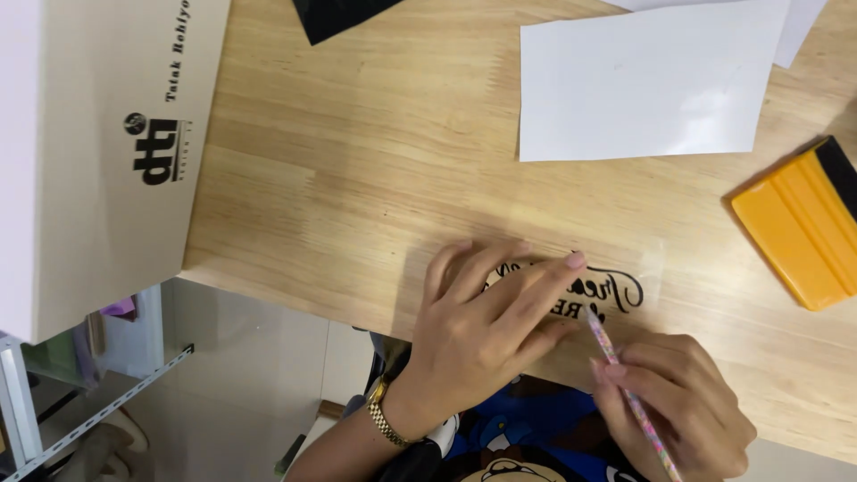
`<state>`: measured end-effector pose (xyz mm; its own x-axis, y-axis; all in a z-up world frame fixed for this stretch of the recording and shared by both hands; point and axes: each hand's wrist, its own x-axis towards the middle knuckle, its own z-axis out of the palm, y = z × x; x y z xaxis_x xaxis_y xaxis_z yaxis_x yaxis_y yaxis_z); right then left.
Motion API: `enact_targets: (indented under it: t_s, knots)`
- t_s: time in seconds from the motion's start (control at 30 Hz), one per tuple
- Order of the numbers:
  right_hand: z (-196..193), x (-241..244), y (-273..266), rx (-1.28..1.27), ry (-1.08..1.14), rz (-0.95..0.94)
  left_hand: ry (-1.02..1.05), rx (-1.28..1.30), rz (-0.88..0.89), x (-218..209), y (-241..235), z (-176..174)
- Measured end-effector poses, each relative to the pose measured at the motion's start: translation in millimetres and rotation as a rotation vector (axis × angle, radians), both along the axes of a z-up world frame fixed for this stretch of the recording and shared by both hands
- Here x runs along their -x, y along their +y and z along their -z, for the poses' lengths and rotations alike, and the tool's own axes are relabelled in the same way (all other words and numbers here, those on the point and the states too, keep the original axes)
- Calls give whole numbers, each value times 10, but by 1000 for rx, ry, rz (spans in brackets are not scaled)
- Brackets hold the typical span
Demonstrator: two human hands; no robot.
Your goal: Weeding a vinyl decal and applying it to a white box using a squeegee
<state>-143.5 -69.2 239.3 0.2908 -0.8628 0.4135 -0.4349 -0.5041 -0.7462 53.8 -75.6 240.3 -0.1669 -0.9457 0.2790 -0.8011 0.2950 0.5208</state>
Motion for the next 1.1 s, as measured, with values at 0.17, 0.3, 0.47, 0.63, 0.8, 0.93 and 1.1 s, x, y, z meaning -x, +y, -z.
enact_targets:
  t_s: [0.17,0.3,0.47,0.63,0.8,0.93,1.1]
  knots:
    - [154,-44,-79,90,-60,-40,-18,-31,19,-23,3,25]
    - [87,-93,-104,43,-6,-46,-9,-33,15,-38,-7,32]
    - [84,-81,-104,13,14,-76,-21,-32,3,-40,-14,34]
    - [65,-86,-98,-2,49,-75,-27,-58,14,-47,-8,30]
    - [71,-87,-83,2,79,-69,-16,-30,13,-52,-26,38]
    - [104,-109,-91,57,79,-92,-15,-40,12,-51,-39,19]
    - [108,-133,-92,129,137,-116,-21,-21,-3,-40,-47,24]
